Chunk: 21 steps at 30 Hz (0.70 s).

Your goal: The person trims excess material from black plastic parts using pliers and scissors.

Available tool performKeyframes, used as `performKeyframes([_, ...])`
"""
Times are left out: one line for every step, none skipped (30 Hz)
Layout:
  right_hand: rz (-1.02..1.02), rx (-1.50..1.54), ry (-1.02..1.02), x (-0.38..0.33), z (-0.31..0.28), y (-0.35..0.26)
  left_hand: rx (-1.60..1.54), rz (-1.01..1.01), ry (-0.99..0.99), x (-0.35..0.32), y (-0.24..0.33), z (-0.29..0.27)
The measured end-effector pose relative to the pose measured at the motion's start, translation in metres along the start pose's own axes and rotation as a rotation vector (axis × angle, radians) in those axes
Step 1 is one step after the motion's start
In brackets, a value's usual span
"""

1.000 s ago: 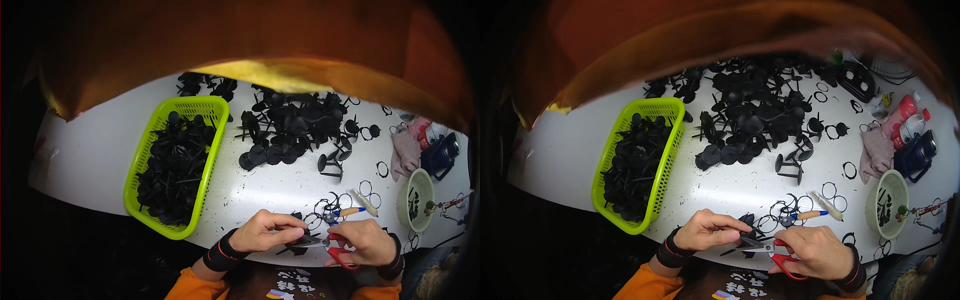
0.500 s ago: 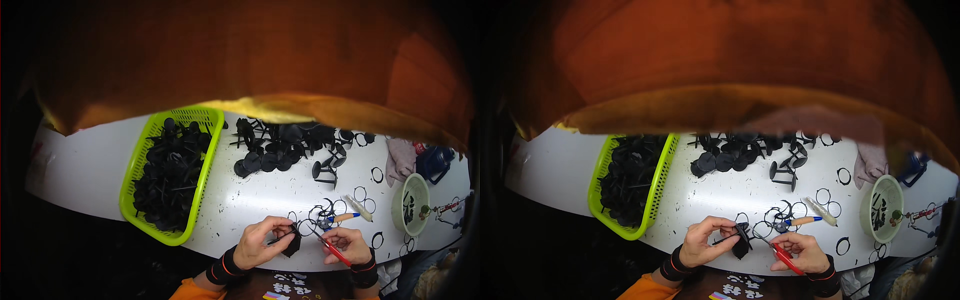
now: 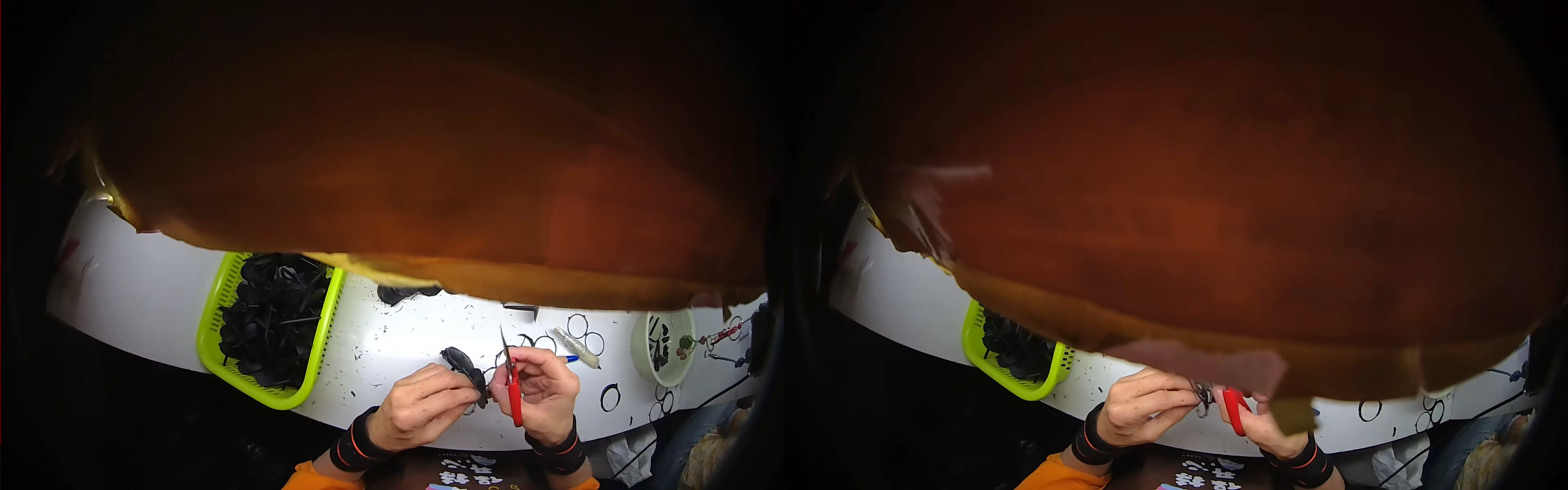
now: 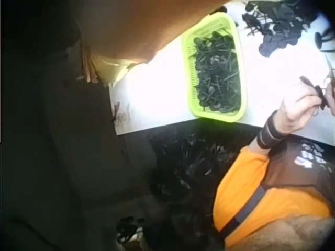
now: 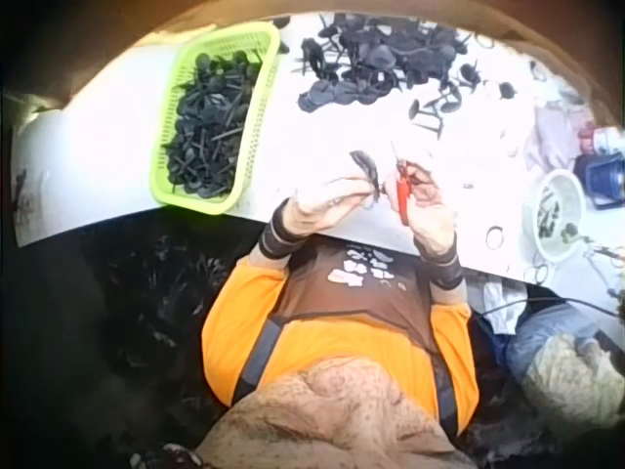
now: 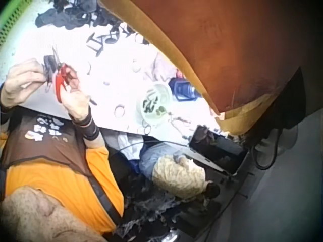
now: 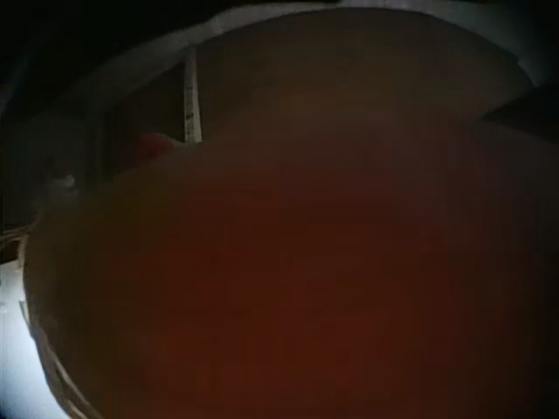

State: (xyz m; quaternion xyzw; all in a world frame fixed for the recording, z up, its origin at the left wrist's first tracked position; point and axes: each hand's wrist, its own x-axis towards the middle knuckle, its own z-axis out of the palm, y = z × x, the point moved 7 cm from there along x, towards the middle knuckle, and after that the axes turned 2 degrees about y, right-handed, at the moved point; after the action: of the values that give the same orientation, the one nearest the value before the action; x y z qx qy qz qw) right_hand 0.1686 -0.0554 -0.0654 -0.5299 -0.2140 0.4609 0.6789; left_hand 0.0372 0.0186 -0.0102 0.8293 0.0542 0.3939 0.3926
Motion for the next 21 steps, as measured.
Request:
performKeyframes([-0.296,-0.213,-0.144,-0.004,0.011,-0.018,-0.040,-0.008,0.013,-0.002,-0.005,0.001])
performKeyframes([-0.297,-0.213,-0.145,-0.006,0.011,-0.017,-0.039,-0.008,0.013,-0.002,-0.004,0.002])
performKeyframes([-0.237,-0.175,-0.107,-0.007,0.009,-0.012,-0.083,-0.041,0.031,-0.002,-0.006,0.001])
performKeyframes([-0.177,-0.138,-0.068,-0.009,0.006,-0.009,-0.127,-0.074,0.049,-0.002,-0.007,0.001])
performKeyframes([-0.287,-0.112,-0.096,-0.010,0.014,-0.020,-0.110,-0.080,0.055,-0.002,-0.005,0.002])
performKeyframes([-0.287,-0.111,-0.096,-0.011,0.013,-0.019,-0.110,-0.081,0.055,-0.001,-0.002,0.003])
performKeyframes([-0.378,-0.317,-0.130,-0.014,0.015,-0.022,-0.063,-0.074,0.060,0.000,0.002,0.004])
performKeyframes([-0.433,-0.482,-0.091,-0.016,0.015,-0.024,-0.018,-0.065,0.064,0.001,0.005,0.004])
performKeyframes([-0.485,-0.646,-0.045,-0.018,0.016,-0.026,-0.013,-0.062,0.043,0.003,0.006,0.005])
performKeyframes([-0.383,-0.329,0.016,-0.015,0.010,-0.024,-0.014,-0.063,0.041,0.005,0.006,0.004])
performKeyframes([-0.372,-0.376,0.018,-0.015,0.005,-0.022,-0.015,-0.053,0.041,0.006,0.007,0.003])
performKeyframes([-0.360,-0.424,0.019,-0.014,0.002,-0.022,-0.015,-0.043,0.041,0.007,0.008,0.003])
performKeyframes([-0.357,-0.380,-0.044,-0.012,0.005,-0.027,-0.081,-0.121,-0.008,0.005,0.004,0.004])
performKeyframes([-0.357,-0.381,-0.044,-0.014,0.009,-0.034,-0.081,-0.121,-0.008,0.004,0.001,0.003])
performKeyframes([-0.210,-0.231,0.036,-0.013,0.005,-0.031,-0.218,-0.164,-0.029,0.001,-0.007,0.006])
performKeyframes([-0.064,-0.081,0.115,-0.012,0.001,-0.025,-0.355,-0.207,-0.049,-0.001,-0.013,0.008])
performKeyframes([-0.036,-0.019,0.081,-0.010,0.005,-0.024,-0.411,-0.224,-0.096,-0.001,-0.015,0.011])
performKeyframes([-0.037,-0.018,0.082,-0.010,0.005,-0.023,-0.411,-0.224,-0.097,0.000,-0.014,0.012])
performKeyframes([-0.050,0.005,0.073,-0.011,0.006,-0.020,-0.469,-0.261,-0.091,0.001,-0.014,0.012])
performKeyframes([-0.062,0.030,0.061,-0.011,0.007,-0.018,-0.523,-0.300,-0.083,0.001,-0.015,0.012])
performKeyframes([-0.032,0.043,0.084,-0.011,0.006,-0.015,-0.476,-0.251,-0.066,0.001,-0.014,0.011])
